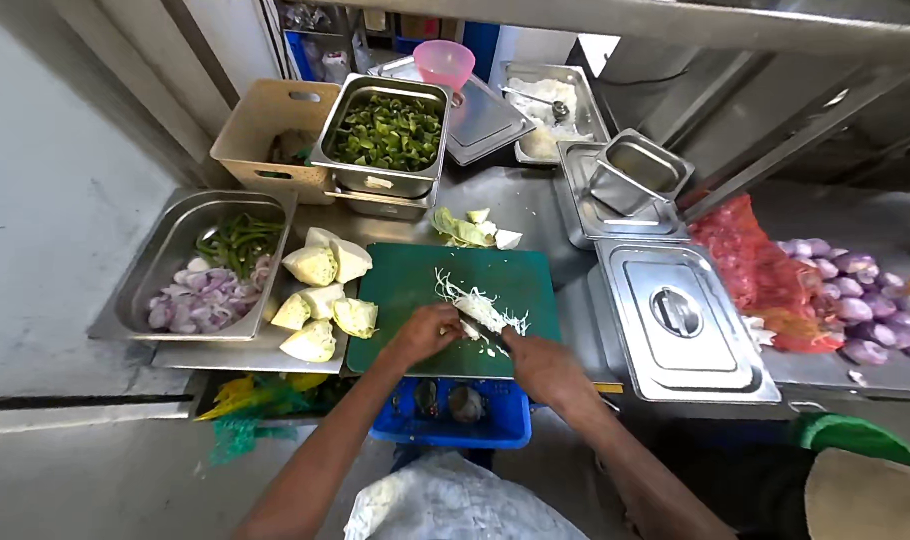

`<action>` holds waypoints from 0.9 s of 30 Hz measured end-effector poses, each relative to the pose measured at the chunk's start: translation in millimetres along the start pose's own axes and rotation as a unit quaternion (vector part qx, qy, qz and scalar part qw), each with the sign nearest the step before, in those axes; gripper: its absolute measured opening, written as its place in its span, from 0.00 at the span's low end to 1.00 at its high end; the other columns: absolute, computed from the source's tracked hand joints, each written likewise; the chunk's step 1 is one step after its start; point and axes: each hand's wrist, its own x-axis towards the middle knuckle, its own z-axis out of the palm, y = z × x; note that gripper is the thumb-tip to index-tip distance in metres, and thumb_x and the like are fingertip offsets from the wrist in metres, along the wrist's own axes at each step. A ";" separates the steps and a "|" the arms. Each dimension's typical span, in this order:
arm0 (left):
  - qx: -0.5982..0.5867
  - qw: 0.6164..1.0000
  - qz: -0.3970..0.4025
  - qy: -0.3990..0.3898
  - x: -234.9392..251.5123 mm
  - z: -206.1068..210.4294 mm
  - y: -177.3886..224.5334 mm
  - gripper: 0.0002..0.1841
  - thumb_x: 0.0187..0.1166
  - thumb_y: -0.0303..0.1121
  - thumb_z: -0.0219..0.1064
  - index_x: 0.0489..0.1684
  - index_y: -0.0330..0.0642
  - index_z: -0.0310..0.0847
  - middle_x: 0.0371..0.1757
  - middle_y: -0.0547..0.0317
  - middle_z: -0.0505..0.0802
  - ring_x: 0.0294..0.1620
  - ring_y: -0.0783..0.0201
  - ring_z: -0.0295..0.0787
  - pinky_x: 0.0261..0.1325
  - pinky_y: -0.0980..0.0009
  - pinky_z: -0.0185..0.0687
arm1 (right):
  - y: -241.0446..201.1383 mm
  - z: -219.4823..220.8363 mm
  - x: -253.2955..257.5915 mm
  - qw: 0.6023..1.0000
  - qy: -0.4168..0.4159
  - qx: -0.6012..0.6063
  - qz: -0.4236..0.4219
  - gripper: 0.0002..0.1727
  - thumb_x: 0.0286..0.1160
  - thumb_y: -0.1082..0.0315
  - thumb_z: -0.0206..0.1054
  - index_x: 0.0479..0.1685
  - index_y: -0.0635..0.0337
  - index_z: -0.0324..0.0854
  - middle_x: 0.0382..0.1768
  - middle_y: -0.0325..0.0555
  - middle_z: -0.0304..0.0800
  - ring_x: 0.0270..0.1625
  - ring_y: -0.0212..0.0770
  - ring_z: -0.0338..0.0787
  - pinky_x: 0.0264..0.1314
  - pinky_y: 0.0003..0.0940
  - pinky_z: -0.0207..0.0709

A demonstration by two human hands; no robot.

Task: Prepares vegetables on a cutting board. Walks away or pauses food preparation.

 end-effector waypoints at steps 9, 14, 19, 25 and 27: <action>-0.007 1.000 -0.013 -0.001 0.6 -2.9 2.5 0.06 0.75 0.33 0.76 0.36 0.41 0.93 0.46 0.58 0.95 0.52 0.65 0.92 0.64 0.63 0.89 | 9.7 3.6 7.2 1.000 0.004 0.010 -0.029 0.18 0.90 0.64 0.54 0.74 0.50 0.71 0.50 0.60 0.91 0.56 0.63 0.92 0.55 0.63 0.84; -0.002 1.000 -0.010 0.010 -2.7 -0.1 1.7 0.05 0.75 0.34 0.77 0.37 0.43 0.93 0.48 0.59 0.95 0.53 0.66 0.92 0.65 0.63 0.89 | -9.8 46.6 47.6 0.997 0.004 0.068 -0.027 0.23 0.89 0.68 0.53 0.81 0.52 0.66 0.55 0.63 0.90 0.58 0.66 0.92 0.57 0.66 0.84; -0.006 1.000 -0.018 -0.001 -4.4 -5.3 5.5 0.04 0.76 0.32 0.76 0.37 0.43 0.94 0.49 0.59 0.95 0.57 0.65 0.91 0.68 0.62 0.87 | 2.1 10.6 14.3 0.999 0.005 0.018 -0.031 0.19 0.89 0.65 0.53 0.76 0.49 0.71 0.51 0.60 0.91 0.57 0.64 0.92 0.56 0.64 0.84; -0.006 1.000 -0.012 0.020 -8.9 2.3 0.8 0.06 0.76 0.34 0.76 0.38 0.42 0.94 0.51 0.58 0.95 0.60 0.63 0.91 0.70 0.61 0.86 | -11.7 50.0 49.8 0.998 0.004 0.059 -0.027 0.22 0.89 0.67 0.53 0.80 0.51 0.66 0.54 0.63 0.90 0.57 0.67 0.92 0.56 0.66 0.84; -0.003 1.000 -0.019 0.013 -8.7 0.0 2.7 0.06 0.77 0.34 0.75 0.39 0.42 0.94 0.52 0.57 0.95 0.61 0.63 0.91 0.71 0.61 0.85 | -8.3 39.0 47.3 0.999 -0.003 0.043 -0.032 0.21 0.90 0.65 0.53 0.79 0.50 0.67 0.54 0.62 0.90 0.58 0.66 0.92 0.56 0.66 0.84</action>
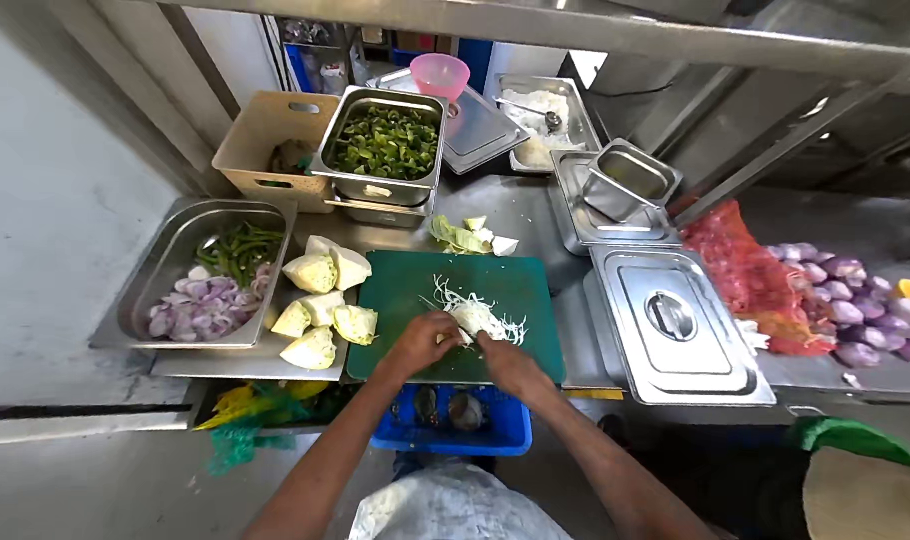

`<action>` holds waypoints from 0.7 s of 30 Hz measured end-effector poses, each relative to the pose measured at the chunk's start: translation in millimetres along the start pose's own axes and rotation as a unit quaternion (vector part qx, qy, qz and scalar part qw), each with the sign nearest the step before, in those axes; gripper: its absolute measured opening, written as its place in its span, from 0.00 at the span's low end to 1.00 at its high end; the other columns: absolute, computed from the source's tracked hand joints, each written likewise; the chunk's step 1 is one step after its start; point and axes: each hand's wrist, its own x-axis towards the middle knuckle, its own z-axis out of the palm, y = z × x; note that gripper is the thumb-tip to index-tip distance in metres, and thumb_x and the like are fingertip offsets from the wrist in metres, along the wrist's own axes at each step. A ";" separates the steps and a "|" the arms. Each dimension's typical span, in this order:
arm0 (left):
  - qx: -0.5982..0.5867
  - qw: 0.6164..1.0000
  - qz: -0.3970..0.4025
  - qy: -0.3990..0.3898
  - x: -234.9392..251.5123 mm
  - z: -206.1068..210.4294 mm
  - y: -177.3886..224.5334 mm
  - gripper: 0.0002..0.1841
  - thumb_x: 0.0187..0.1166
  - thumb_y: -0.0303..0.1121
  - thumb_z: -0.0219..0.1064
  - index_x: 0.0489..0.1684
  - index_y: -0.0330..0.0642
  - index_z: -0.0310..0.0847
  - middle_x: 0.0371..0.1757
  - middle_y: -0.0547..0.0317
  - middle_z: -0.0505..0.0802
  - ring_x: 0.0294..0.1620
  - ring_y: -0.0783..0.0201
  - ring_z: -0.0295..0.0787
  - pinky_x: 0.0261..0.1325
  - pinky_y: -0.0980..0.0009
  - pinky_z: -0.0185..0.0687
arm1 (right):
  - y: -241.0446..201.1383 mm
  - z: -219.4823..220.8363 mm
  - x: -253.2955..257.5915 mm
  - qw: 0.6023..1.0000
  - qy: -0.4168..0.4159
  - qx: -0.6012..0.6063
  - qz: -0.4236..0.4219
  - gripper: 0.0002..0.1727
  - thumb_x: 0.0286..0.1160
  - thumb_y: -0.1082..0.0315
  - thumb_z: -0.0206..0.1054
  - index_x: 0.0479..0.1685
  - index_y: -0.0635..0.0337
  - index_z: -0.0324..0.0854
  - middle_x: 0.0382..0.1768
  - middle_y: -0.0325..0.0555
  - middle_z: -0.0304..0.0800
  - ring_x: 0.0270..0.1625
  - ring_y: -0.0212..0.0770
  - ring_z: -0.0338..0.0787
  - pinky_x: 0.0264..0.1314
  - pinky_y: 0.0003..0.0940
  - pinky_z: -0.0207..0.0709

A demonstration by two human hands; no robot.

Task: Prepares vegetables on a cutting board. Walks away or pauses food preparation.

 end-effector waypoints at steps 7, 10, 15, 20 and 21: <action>-0.006 1.000 0.002 0.016 -6.3 5.4 -0.4 0.04 0.76 0.31 0.76 0.38 0.42 0.94 0.53 0.58 0.95 0.62 0.64 0.91 0.71 0.62 0.86 | 0.8 3.2 -13.8 1.000 0.002 -0.002 0.005 0.23 0.88 0.68 0.53 0.81 0.51 0.67 0.55 0.63 0.90 0.59 0.66 0.91 0.57 0.65 0.84; 0.000 1.000 -0.004 0.008 -2.9 2.8 1.2 0.04 0.77 0.33 0.75 0.39 0.43 0.94 0.54 0.59 0.95 0.62 0.64 0.90 0.72 0.62 0.85 | 1.5 0.8 -1.2 1.000 -0.003 -0.002 -0.001 0.21 0.91 0.65 0.51 0.80 0.50 0.66 0.55 0.63 0.90 0.59 0.66 0.92 0.57 0.66 0.84; -0.007 0.999 0.026 0.033 -5.0 6.7 -2.5 0.03 0.75 0.31 0.76 0.37 0.42 0.94 0.50 0.58 0.95 0.60 0.63 0.91 0.71 0.63 0.86 | -0.9 -32.2 -43.9 0.999 -0.009 -0.046 0.022 0.20 0.89 0.66 0.53 0.77 0.49 0.70 0.52 0.59 0.90 0.57 0.63 0.92 0.55 0.62 0.84; 0.002 0.999 0.010 0.031 -3.7 3.3 -1.1 0.05 0.77 0.34 0.76 0.39 0.43 0.94 0.52 0.60 0.95 0.61 0.65 0.90 0.71 0.63 0.86 | -5.6 -1.3 2.4 1.000 -0.006 -0.007 0.002 0.21 0.89 0.67 0.54 0.78 0.50 0.66 0.53 0.62 0.90 0.58 0.65 0.92 0.55 0.64 0.85; 0.003 0.999 0.013 0.030 -4.4 2.9 -1.8 0.05 0.77 0.34 0.76 0.39 0.44 0.94 0.52 0.60 0.95 0.62 0.65 0.90 0.71 0.63 0.86 | -4.5 -11.4 -7.8 1.000 -0.005 -0.021 0.002 0.20 0.89 0.67 0.53 0.77 0.50 0.68 0.52 0.61 0.90 0.57 0.64 0.92 0.54 0.64 0.85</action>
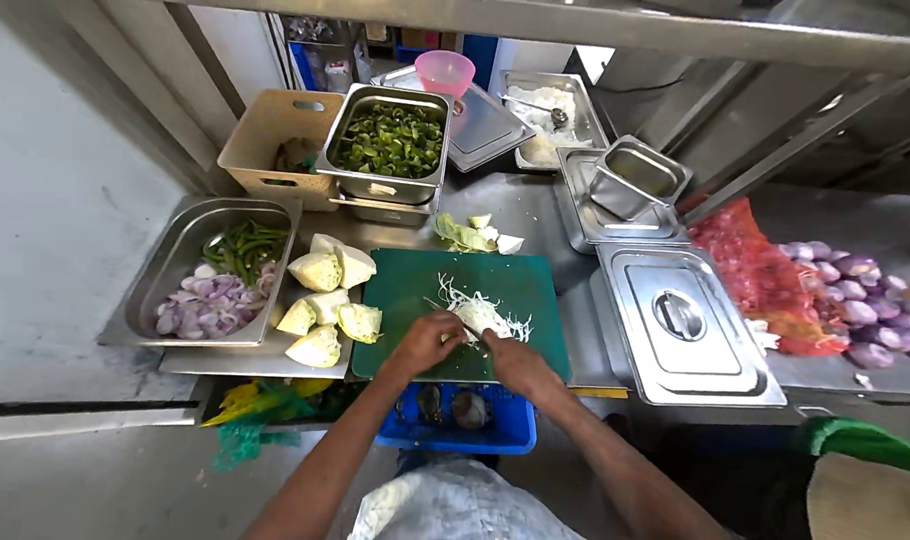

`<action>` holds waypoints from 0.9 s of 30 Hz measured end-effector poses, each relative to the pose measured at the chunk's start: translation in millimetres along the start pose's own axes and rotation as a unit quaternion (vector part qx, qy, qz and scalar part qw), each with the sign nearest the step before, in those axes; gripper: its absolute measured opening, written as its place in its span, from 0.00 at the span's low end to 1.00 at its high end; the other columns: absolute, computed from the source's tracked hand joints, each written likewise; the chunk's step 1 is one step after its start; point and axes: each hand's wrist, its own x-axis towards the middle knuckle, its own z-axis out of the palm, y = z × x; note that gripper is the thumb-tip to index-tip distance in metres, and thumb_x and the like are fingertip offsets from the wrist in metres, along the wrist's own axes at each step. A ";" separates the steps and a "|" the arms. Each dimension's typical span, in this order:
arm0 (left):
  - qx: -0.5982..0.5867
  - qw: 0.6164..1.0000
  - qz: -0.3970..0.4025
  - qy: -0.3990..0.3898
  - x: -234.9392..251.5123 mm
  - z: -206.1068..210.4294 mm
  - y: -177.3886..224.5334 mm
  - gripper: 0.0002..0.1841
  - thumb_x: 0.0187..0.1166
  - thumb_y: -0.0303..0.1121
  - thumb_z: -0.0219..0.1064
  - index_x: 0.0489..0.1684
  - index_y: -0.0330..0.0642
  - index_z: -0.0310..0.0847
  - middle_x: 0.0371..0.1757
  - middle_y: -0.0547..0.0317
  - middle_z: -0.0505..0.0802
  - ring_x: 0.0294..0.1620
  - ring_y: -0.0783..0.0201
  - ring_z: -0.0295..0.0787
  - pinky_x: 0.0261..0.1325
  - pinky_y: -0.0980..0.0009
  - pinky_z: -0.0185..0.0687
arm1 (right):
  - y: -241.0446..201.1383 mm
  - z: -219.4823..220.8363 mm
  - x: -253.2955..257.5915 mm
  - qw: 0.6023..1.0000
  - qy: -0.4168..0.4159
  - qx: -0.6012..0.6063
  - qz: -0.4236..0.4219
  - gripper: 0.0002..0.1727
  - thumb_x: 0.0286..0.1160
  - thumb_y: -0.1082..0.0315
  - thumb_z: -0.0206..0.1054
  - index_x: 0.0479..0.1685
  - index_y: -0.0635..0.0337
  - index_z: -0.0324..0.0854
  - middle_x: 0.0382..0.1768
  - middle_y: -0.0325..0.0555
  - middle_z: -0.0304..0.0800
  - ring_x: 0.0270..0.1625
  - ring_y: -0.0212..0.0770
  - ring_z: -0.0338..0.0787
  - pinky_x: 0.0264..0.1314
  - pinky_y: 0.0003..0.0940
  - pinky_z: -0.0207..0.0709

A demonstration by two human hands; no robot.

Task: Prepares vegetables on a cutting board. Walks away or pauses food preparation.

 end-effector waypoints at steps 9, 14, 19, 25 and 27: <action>0.007 1.000 -0.001 0.027 -3.1 6.3 -2.9 0.05 0.77 0.35 0.75 0.40 0.45 0.94 0.53 0.61 0.95 0.62 0.67 0.90 0.71 0.65 0.86 | 3.3 33.4 26.6 0.999 0.021 0.037 -0.010 0.22 0.90 0.66 0.53 0.80 0.52 0.65 0.54 0.63 0.90 0.58 0.65 0.92 0.58 0.64 0.85; 0.043 0.998 -0.011 0.055 -12.5 8.7 -1.1 0.06 0.76 0.38 0.77 0.36 0.46 0.94 0.47 0.63 0.96 0.54 0.68 0.93 0.64 0.66 0.90 | 0.4 31.5 21.3 1.000 0.007 0.030 -0.001 0.21 0.92 0.65 0.49 0.80 0.51 0.64 0.55 0.62 0.90 0.59 0.65 0.92 0.58 0.63 0.85; 0.038 0.999 -0.003 -0.016 -3.3 -1.1 0.9 0.05 0.78 0.33 0.74 0.39 0.43 0.94 0.47 0.59 0.96 0.53 0.64 0.93 0.65 0.62 0.89 | -1.3 -25.0 -32.6 0.999 0.014 -0.037 0.013 0.20 0.86 0.69 0.55 0.74 0.49 0.72 0.49 0.59 0.91 0.55 0.63 0.93 0.52 0.61 0.85; 0.029 0.999 -0.003 -0.025 -2.1 -0.8 -1.2 0.06 0.79 0.35 0.73 0.39 0.42 0.92 0.45 0.60 0.95 0.52 0.65 0.92 0.64 0.63 0.89 | -4.5 15.2 14.3 1.000 0.007 0.003 -0.002 0.21 0.89 0.70 0.53 0.78 0.51 0.67 0.51 0.62 0.91 0.55 0.66 0.93 0.52 0.64 0.86; 0.033 0.999 -0.005 -0.020 -2.6 -0.6 -1.0 0.06 0.79 0.35 0.73 0.39 0.43 0.92 0.45 0.60 0.95 0.51 0.65 0.92 0.64 0.63 0.89 | -4.7 5.7 9.7 1.000 0.000 -0.012 0.000 0.20 0.90 0.68 0.52 0.78 0.50 0.67 0.52 0.61 0.91 0.56 0.65 0.93 0.54 0.64 0.85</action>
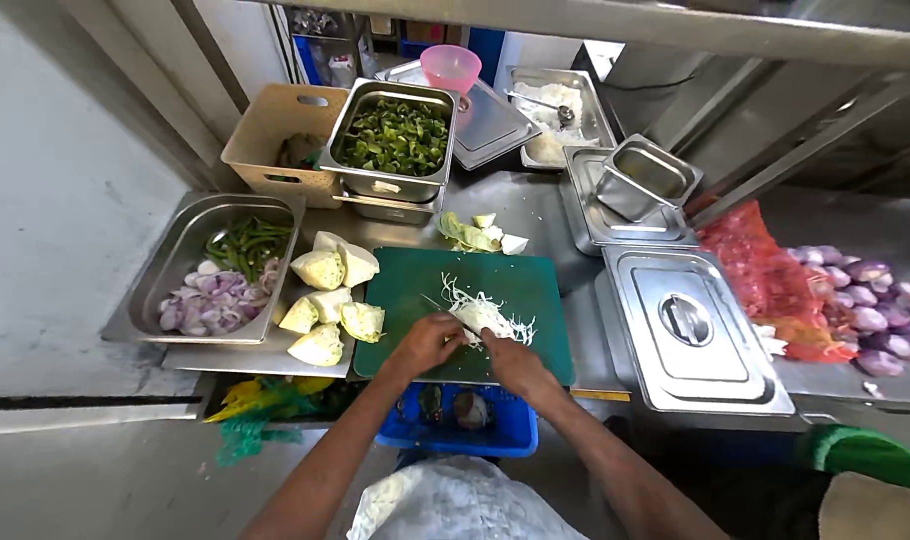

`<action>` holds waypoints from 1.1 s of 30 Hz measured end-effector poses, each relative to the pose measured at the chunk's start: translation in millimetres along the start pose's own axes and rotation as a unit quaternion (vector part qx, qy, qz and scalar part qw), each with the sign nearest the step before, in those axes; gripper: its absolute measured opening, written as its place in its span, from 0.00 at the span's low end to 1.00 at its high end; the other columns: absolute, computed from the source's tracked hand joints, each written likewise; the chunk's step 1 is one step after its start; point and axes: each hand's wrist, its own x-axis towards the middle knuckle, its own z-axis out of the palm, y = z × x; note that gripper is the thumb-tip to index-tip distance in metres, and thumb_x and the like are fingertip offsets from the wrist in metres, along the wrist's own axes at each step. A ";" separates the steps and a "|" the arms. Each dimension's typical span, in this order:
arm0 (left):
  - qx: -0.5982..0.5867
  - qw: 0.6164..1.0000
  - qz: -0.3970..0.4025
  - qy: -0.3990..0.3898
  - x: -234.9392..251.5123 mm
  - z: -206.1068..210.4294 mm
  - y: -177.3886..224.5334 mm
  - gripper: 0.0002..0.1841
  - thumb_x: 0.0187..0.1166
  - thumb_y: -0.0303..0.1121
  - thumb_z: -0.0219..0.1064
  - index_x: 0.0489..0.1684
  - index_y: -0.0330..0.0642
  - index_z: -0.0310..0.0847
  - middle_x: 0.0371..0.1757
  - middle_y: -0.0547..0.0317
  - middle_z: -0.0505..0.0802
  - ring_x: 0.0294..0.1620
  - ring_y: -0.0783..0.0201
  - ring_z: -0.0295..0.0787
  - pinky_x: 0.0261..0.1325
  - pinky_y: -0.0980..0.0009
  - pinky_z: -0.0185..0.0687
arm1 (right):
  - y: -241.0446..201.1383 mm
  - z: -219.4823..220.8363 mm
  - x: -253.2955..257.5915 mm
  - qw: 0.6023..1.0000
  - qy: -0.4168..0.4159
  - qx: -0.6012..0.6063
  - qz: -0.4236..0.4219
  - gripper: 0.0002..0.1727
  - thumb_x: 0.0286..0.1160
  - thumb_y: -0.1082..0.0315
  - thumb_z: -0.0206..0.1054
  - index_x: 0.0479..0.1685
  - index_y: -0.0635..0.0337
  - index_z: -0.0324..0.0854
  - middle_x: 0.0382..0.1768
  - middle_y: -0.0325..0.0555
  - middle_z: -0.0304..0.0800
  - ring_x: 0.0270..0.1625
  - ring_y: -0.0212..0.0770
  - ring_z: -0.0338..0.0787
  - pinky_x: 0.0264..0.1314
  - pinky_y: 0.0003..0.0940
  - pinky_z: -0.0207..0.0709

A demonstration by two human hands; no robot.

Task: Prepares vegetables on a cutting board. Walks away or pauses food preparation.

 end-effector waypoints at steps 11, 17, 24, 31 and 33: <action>-0.020 1.000 -0.007 0.018 -4.4 4.2 -1.5 0.05 0.78 0.34 0.73 0.39 0.44 0.93 0.48 0.61 0.95 0.56 0.66 0.92 0.67 0.63 0.88 | -2.4 -10.5 -11.2 1.000 -0.001 -0.010 0.005 0.20 0.88 0.69 0.53 0.77 0.50 0.69 0.52 0.61 0.91 0.57 0.65 0.92 0.55 0.63 0.84; -0.029 0.999 -0.007 0.044 -8.3 8.9 -1.3 0.04 0.77 0.32 0.74 0.38 0.44 0.93 0.48 0.60 0.95 0.56 0.66 0.92 0.67 0.64 0.88 | -2.0 -6.8 -19.9 1.000 0.007 -0.011 0.011 0.22 0.88 0.69 0.52 0.79 0.51 0.69 0.52 0.60 0.91 0.57 0.64 0.92 0.54 0.62 0.85; -0.030 0.998 -0.001 0.057 -7.2 8.6 -2.1 0.04 0.77 0.31 0.74 0.38 0.43 0.94 0.48 0.59 0.96 0.57 0.65 0.92 0.67 0.64 0.88 | 4.2 -35.1 -48.2 0.999 -0.002 -0.046 0.010 0.18 0.89 0.68 0.53 0.74 0.50 0.72 0.49 0.58 0.91 0.55 0.62 0.92 0.53 0.60 0.84; -0.033 0.998 -0.011 0.058 -8.6 9.2 -3.2 0.03 0.77 0.30 0.74 0.38 0.43 0.93 0.51 0.60 0.95 0.59 0.66 0.91 0.68 0.65 0.87 | 2.5 -2.3 -3.7 1.000 0.014 -0.011 -0.007 0.19 0.89 0.69 0.52 0.76 0.49 0.69 0.49 0.59 0.91 0.54 0.64 0.93 0.52 0.62 0.86; -0.030 0.998 -0.011 0.060 -10.2 10.4 -2.5 0.03 0.76 0.31 0.75 0.38 0.43 0.94 0.50 0.59 0.95 0.58 0.65 0.92 0.68 0.65 0.88 | 5.1 -25.3 -37.2 0.999 0.001 -0.034 0.003 0.19 0.88 0.69 0.53 0.74 0.48 0.71 0.48 0.58 0.91 0.54 0.62 0.93 0.53 0.61 0.85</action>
